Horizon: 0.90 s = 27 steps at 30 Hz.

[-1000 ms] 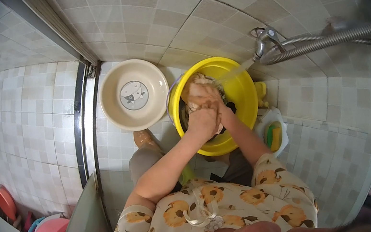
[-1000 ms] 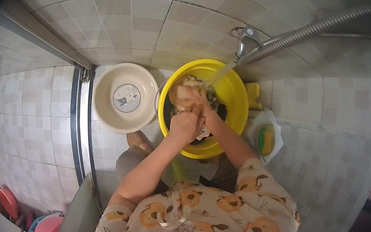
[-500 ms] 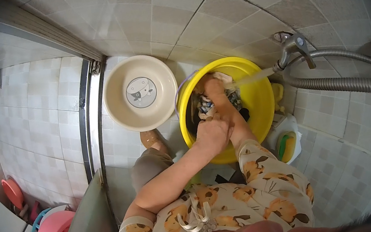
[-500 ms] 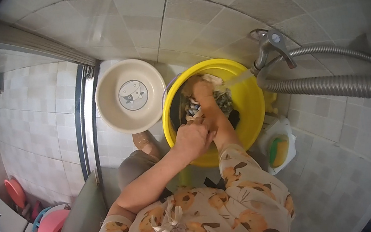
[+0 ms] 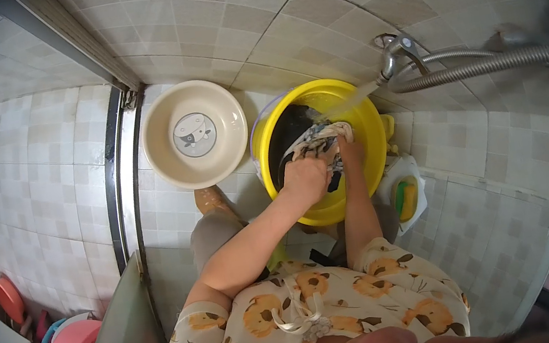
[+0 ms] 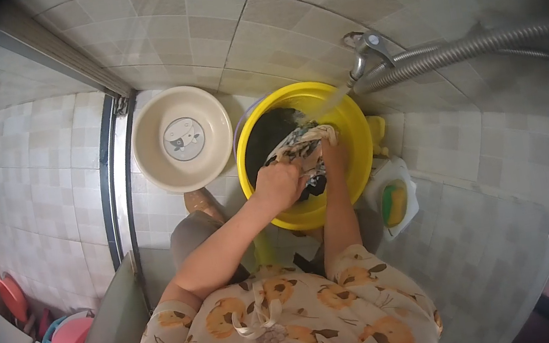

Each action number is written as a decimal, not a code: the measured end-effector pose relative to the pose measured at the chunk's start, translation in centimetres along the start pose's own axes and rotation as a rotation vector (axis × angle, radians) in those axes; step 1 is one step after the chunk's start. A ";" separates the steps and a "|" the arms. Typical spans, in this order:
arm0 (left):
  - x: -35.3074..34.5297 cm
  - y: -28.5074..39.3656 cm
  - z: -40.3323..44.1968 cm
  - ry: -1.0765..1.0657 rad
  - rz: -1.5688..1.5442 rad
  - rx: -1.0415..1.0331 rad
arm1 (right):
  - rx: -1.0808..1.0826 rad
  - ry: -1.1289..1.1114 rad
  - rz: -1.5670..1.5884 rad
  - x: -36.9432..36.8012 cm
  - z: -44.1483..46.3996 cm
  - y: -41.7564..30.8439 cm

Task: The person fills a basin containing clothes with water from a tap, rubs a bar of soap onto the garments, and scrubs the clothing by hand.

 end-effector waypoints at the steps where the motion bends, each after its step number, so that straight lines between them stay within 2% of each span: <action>1: -0.3 0.1 0.0 -0.001 -0.001 -0.011 | -0.088 -0.136 0.146 0.2 -0.5 0.9; 3: -0.6 0.2 0.1 0.070 0.023 -0.060 | 0.091 -0.270 0.707 -6.5 1.8 5.5; 4: -0.3 0.3 0.1 0.068 0.022 -0.066 | 0.152 -0.380 0.980 -6.4 -0.6 4.4; 5: -0.1 0.1 0.2 -0.012 0.014 -0.042 | 0.500 -0.439 0.441 -5.3 -2.5 3.4; 6: -0.1 0.0 0.1 -0.094 0.005 -0.020 | 0.706 -0.370 0.185 -4.2 -5.1 1.9; 9: -0.2 -0.2 0.0 0.017 -0.035 -0.004 | 0.944 -0.147 -0.201 -7.0 -9.0 0.1; 10: 0.4 0.2 0.0 -0.052 -0.065 0.037 | 0.988 -0.087 -0.282 -7.6 -9.7 -0.3; 13: 0.4 1.0 0.2 -0.176 -0.002 0.053 | 1.052 0.016 -0.353 -7.8 -9.3 -1.0; 14: 0.2 1.1 -0.2 -0.071 0.029 -0.032 | 1.067 0.040 -0.363 -7.8 -8.8 -1.1; 20: -0.1 2.1 0.3 -0.181 -0.032 -0.016 | 1.104 0.140 -0.336 -7.7 -5.1 -4.6; 23: -1.5 2.2 0.5 -0.189 -0.003 -0.067 | 1.619 0.076 -0.234 -2.9 -4.1 -7.0; 24: -2.1 2.2 0.5 -0.173 0.011 -0.099 | 1.203 -0.134 -0.057 -2.0 -3.8 -6.4; 25: -2.1 2.4 0.4 -0.181 0.013 -0.107 | 1.193 -0.129 -0.054 -1.4 -4.4 -5.5; 27: -2.1 3.0 0.2 -0.137 -0.049 -0.102 | 0.850 0.473 0.246 0.4 -6.0 -2.6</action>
Point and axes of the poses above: each hand's wrist, its own z-axis towards the middle knuckle, its own x-axis out of the back of the hand, y = z × x, the point moved 1 cm from there along z, towards the middle knuckle, and after that the axes turned 4 degrees about -z, right-handed, at the moved point
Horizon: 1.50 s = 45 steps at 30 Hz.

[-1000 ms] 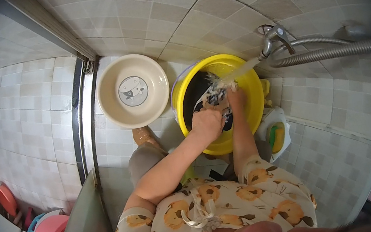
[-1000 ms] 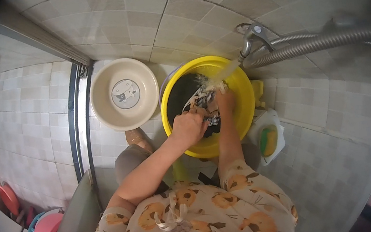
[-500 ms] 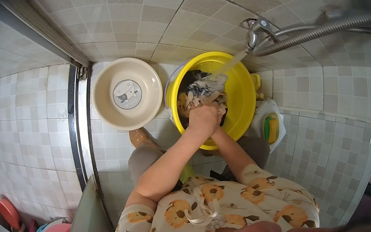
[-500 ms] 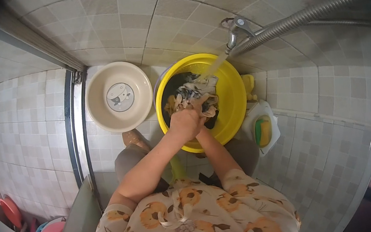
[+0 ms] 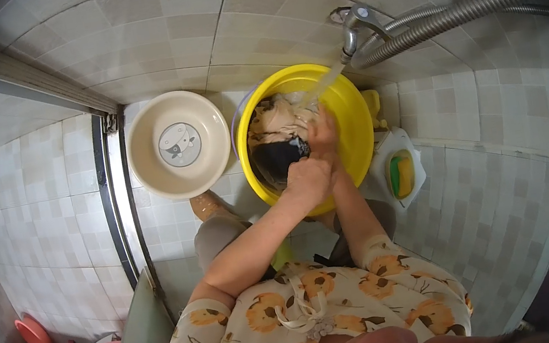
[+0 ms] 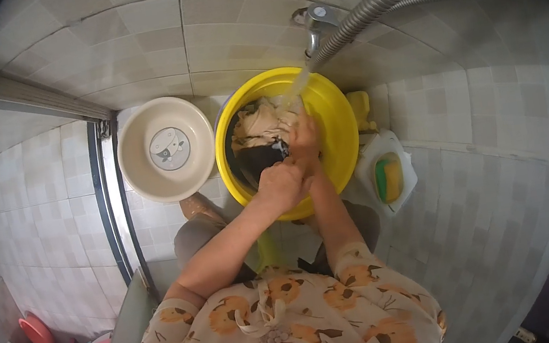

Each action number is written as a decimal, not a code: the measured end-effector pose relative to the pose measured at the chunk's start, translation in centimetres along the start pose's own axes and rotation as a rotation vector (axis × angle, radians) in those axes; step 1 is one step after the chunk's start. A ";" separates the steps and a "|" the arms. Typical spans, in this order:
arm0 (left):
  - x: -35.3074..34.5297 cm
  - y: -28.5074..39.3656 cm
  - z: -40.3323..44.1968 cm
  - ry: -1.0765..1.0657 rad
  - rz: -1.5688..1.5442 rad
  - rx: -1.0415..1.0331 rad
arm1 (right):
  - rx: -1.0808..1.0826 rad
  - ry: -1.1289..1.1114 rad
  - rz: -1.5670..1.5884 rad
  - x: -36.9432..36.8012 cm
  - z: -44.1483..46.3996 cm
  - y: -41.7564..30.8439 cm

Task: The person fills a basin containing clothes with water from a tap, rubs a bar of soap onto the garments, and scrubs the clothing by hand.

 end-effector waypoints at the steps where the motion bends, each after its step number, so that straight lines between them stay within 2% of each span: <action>1: 0.2 0.1 0.1 0.002 0.000 -0.006 | -0.146 -0.111 -0.045 -0.2 -1.0 1.8; 2: 0.4 0.1 0.1 -0.025 -0.014 0.015 | -0.142 -0.108 -0.046 -1.2 -2.3 2.8; 6: 1.4 0.0 -0.1 -0.057 0.024 0.080 | -0.014 -0.503 -0.322 -5.4 -7.1 1.0; 7: 1.8 0.0 -0.2 -0.053 0.030 0.087 | 0.022 -0.601 -0.387 -6.0 -7.1 0.5; 8: 2.2 -0.2 -0.2 -0.138 0.070 0.117 | 0.030 -0.597 -0.376 -6.5 -6.0 0.5; 9: 2.4 -0.4 -0.3 -0.227 0.106 0.150 | 0.047 -0.701 -0.411 -6.0 -3.4 -0.3; 10: 1.7 -0.9 -0.5 -0.229 0.108 0.161 | 0.062 -0.811 -0.449 -5.9 -1.4 -0.4; 11: 0.9 -1.7 -0.5 -0.128 0.106 0.131 | 0.014 -0.901 -0.376 -7.1 0.2 0.7; 12: 0.7 -2.4 -0.5 -0.024 0.109 0.098 | 0.020 -0.900 -0.363 -8.2 1.6 1.7; 14: 0.8 -2.4 0.0 -0.001 0.096 0.111 | 0.039 -1.121 -0.261 -9.9 3.1 3.5; 15: 0.9 -2.1 0.2 0.019 0.069 0.110 | 0.064 -1.013 -0.187 -9.1 3.1 3.3; 16: 1.0 -1.9 0.3 0.020 0.069 0.102 | 0.061 -1.006 -0.192 -8.3 3.1 3.2; 19: 0.9 -1.3 0.5 0.034 0.044 0.076 | 0.150 -0.968 0.051 -5.9 2.8 3.9; 20: 0.7 -1.5 0.6 0.065 0.063 0.091 | 0.152 -0.966 0.042 -5.1 2.4 4.4; 22: 1.9 -1.2 0.5 0.096 0.039 0.131 | 0.288 -0.835 -0.081 -2.8 1.8 4.1; 24: 1.4 -2.3 0.5 0.110 0.045 0.102 | 0.221 -0.875 -0.070 1.9 1.7 2.5; 26: 1.5 -3.3 -0.2 0.110 0.136 0.146 | -0.035 -0.783 0.044 7.6 1.4 -0.4; 28: 1.3 -4.6 -0.7 0.125 0.178 0.167 | -0.053 -0.669 0.082 10.4 0.2 -1.7; 31: 0.9 -6.2 -1.9 0.182 0.265 0.175 | -0.195 -0.402 0.228 11.5 -1.9 -1.5; 33: 0.6 -6.7 -2.8 0.361 0.237 0.002 | -0.170 -0.432 0.143 9.9 -2.6 0.1; 35: 0.6 -5.8 -4.3 0.312 0.321 -0.020 | -0.150 -0.458 0.060 9.1 -3.0 0.4; 37: 0.0 -5.0 -5.6 0.274 0.405 -0.051 | -0.083 -0.330 0.142 9.1 -2.6 0.0; 40: -2.4 -4.1 -8.3 0.315 0.616 0.010 | -0.135 -0.385 0.077 9.0 -2.6 0.7; 43: -4.2 -3.7 -10.3 0.198 0.603 0.111 | -0.145 -0.430 0.080 10.0 -2.8 1.1; 45: -5.0 -3.4 -11.5 0.118 0.651 0.089 | -0.126 -0.452 0.094 10.5 -3.1 1.6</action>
Point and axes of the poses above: each hand's wrist, its own z-axis towards the middle knuckle, its own x-axis out of the back of the hand, y = z × x, the point moved 1 cm from there along z, towards the middle knuckle, and after that the axes turned 4 degrees about -z, right-handed, at the moved point
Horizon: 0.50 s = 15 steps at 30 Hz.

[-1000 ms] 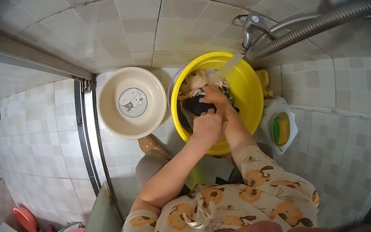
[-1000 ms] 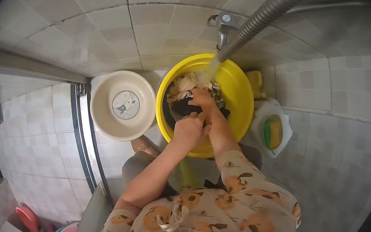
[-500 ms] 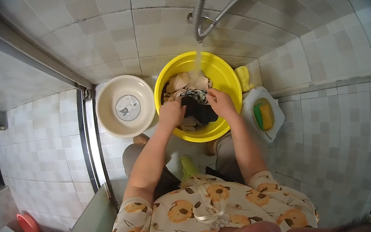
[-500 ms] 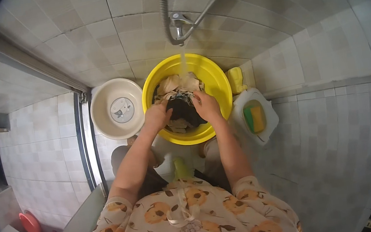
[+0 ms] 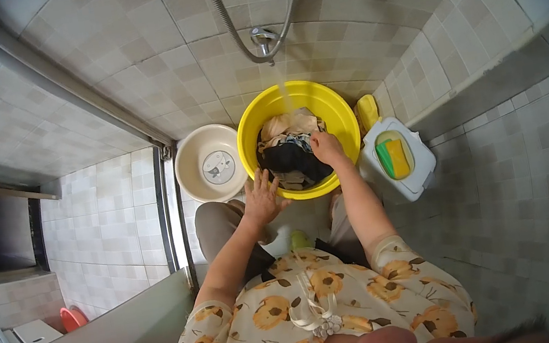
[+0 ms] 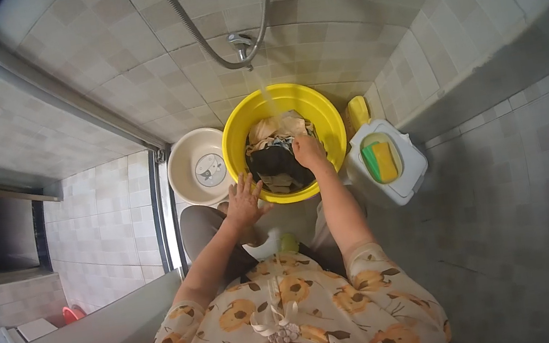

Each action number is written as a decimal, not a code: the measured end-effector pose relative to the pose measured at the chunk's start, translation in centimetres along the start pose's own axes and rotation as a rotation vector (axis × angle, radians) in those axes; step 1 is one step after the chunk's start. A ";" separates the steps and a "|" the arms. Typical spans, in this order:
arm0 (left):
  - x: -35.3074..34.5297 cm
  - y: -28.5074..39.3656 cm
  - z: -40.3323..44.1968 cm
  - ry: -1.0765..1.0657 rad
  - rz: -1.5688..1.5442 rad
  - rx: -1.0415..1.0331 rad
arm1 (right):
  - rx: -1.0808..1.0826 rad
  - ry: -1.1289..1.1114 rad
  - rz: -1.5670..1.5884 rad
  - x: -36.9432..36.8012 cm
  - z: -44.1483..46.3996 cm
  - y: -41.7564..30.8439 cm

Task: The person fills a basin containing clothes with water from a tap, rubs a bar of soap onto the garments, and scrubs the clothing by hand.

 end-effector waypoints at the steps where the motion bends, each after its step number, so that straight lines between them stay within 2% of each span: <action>1: 0.1 0.5 -0.4 -0.069 0.031 -0.045 | 0.016 -0.033 -0.006 0.1 -0.2 0.2; 5: -0.3 1.7 0.2 -0.196 0.219 -0.029 | -0.045 -0.126 -0.020 1.4 -1.1 0.8; 8: -1.2 1.6 1.7 -0.177 0.179 0.013 | -0.093 -0.132 -0.077 1.9 -0.8 1.8; 13: -0.9 1.3 2.2 -0.201 0.167 -0.005 | 0.037 -0.256 0.028 2.5 -0.9 1.6; 15: -0.8 1.5 2.3 -0.240 0.188 0.006 | 0.015 -0.291 0.040 2.6 -1.0 1.3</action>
Point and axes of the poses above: each hand's wrist, its own z-axis towards the middle knuckle, its own x-axis out of the back of the hand, y = z × x, the point moved 1 cm from there along z, towards the middle knuckle, and after that the axes turned 4 degrees about -z, right-handed, at the moved point
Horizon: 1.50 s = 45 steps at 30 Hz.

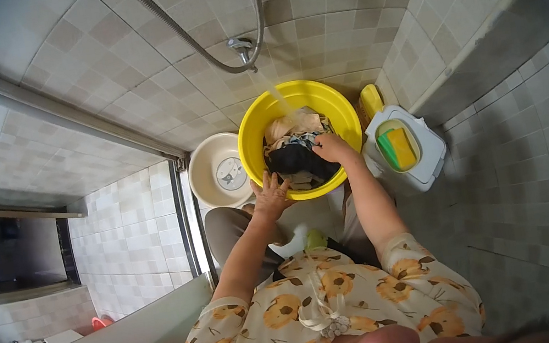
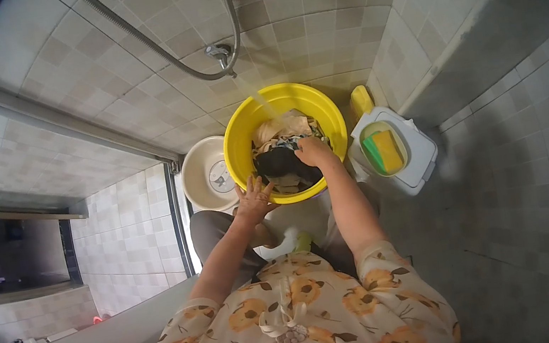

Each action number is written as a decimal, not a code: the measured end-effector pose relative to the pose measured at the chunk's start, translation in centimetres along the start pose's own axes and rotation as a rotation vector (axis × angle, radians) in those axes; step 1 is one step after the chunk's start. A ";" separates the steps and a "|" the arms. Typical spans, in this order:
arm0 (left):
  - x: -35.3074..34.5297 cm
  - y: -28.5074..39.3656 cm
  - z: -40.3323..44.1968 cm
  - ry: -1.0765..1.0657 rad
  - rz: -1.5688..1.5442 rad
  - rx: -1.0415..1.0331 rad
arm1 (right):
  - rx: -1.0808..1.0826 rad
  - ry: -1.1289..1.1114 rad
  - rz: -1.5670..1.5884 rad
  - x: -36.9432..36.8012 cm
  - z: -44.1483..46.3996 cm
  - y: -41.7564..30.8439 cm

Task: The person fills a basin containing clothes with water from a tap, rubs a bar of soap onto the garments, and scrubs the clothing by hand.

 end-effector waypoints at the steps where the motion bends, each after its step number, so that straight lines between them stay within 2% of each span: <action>1: 0.2 0.1 0.0 -0.026 0.003 -0.002 | -0.022 -0.037 0.006 -0.1 -0.1 -0.1; 3: 0.2 -0.3 0.3 -0.048 0.006 0.002 | 0.035 -0.035 -0.024 -0.7 0.3 0.1; 5: -0.5 -0.6 0.4 0.006 -0.137 -0.053 | 0.096 -0.042 -0.061 -1.4 0.6 0.6; 7: -0.5 -0.7 0.4 0.000 -0.123 -0.050 | 0.078 -0.107 -0.058 -1.2 0.6 0.6; 11: 0.5 -0.3 0.5 -0.073 -0.098 -0.047 | 0.060 -0.094 -0.057 -0.9 0.2 0.7; 15: -0.6 -1.1 1.0 -0.044 -0.125 -0.075 | 0.047 -0.111 -0.077 -0.9 0.2 0.5; 17: 0.5 -0.7 0.9 -0.141 -0.080 -0.077 | 0.052 -0.116 -0.086 -0.8 0.2 0.4; 20: 1.1 -0.5 0.8 -0.157 -0.069 -0.065 | 0.046 -0.122 -0.083 -0.9 0.3 0.2; 29: -0.5 -0.9 1.0 -0.058 -0.136 -0.053 | 0.085 -0.091 -0.063 -1.3 0.6 0.6; 38: -0.8 -0.9 1.4 -0.059 -0.068 -0.055 | 0.067 -0.133 -0.088 -1.4 1.0 1.4; 40: -0.5 -0.9 1.2 -0.062 -0.067 -0.056 | 0.118 -0.040 -0.068 -1.8 1.1 1.7; 45: 0.3 -0.5 1.0 -0.094 -0.059 -0.037 | 0.086 -0.043 -0.031 -1.9 1.3 1.8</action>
Point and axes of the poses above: each hand's wrist, its own z-axis towards the middle knuckle, its own x-axis out of the back of the hand, y = z × x, the point moved 1 cm from there along z, towards the middle knuckle, and after that the axes turned 4 degrees about -z, right-handed, at the moved point
